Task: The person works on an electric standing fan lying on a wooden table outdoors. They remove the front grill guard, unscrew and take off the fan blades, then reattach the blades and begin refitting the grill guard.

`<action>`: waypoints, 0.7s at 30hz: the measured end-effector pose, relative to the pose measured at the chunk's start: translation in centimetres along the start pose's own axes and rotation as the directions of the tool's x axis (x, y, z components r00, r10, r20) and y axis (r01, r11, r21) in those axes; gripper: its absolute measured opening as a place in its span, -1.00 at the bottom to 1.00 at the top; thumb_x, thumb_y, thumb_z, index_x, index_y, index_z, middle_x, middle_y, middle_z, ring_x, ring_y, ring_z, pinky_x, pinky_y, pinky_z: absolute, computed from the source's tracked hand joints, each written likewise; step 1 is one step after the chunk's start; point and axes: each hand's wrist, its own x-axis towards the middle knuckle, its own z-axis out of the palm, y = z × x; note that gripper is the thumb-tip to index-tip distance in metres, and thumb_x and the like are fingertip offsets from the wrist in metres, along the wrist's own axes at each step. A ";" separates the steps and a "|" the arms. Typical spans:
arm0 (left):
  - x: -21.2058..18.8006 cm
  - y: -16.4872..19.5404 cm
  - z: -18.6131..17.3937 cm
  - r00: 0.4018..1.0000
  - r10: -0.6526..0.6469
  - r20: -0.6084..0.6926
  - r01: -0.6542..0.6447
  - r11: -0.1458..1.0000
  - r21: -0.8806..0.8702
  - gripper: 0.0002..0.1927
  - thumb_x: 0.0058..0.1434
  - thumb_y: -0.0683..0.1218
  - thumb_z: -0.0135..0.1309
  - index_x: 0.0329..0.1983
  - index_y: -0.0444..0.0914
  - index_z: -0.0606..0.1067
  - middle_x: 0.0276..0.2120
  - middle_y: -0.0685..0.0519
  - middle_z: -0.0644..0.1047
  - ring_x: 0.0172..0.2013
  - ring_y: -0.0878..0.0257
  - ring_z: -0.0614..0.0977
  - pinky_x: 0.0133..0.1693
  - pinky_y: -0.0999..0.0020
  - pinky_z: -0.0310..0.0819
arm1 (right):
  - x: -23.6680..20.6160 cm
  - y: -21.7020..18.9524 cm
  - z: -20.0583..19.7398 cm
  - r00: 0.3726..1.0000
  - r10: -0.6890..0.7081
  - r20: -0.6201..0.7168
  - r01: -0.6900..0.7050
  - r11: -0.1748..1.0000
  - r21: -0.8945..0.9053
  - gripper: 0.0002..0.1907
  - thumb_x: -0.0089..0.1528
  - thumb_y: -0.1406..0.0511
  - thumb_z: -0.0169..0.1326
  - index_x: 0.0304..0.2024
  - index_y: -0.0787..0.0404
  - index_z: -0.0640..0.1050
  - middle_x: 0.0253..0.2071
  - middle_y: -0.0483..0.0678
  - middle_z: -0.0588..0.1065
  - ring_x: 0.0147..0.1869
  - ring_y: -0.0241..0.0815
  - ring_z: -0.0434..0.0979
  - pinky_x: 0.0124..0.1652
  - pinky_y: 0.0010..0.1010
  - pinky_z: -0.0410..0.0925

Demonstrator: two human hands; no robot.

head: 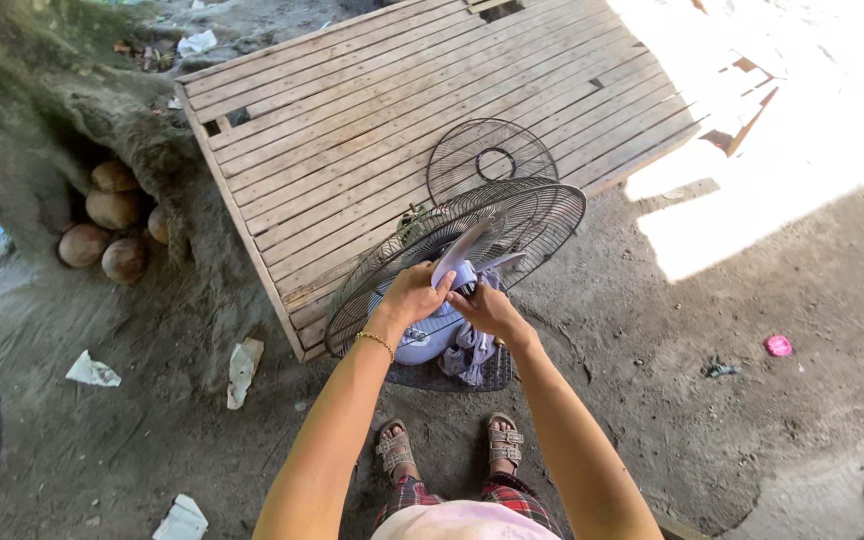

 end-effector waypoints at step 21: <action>1.1 0.9 0.3 0.994 -0.057 0.097 0.057 0.998 0.006 -0.58 0.45 0.12 -0.24 -0.04 -0.30 0.46 -0.21 -0.28 0.60 -0.16 -0.26 0.63 -0.08 -0.06 0.55 | -0.8 -0.6 -1.1 0.994 0.083 -0.066 -0.082 0.996 0.023 -0.44 0.27 -0.10 0.10 -0.29 0.31 0.51 -0.54 0.07 0.54 -0.36 0.09 0.64 -0.30 -0.06 0.42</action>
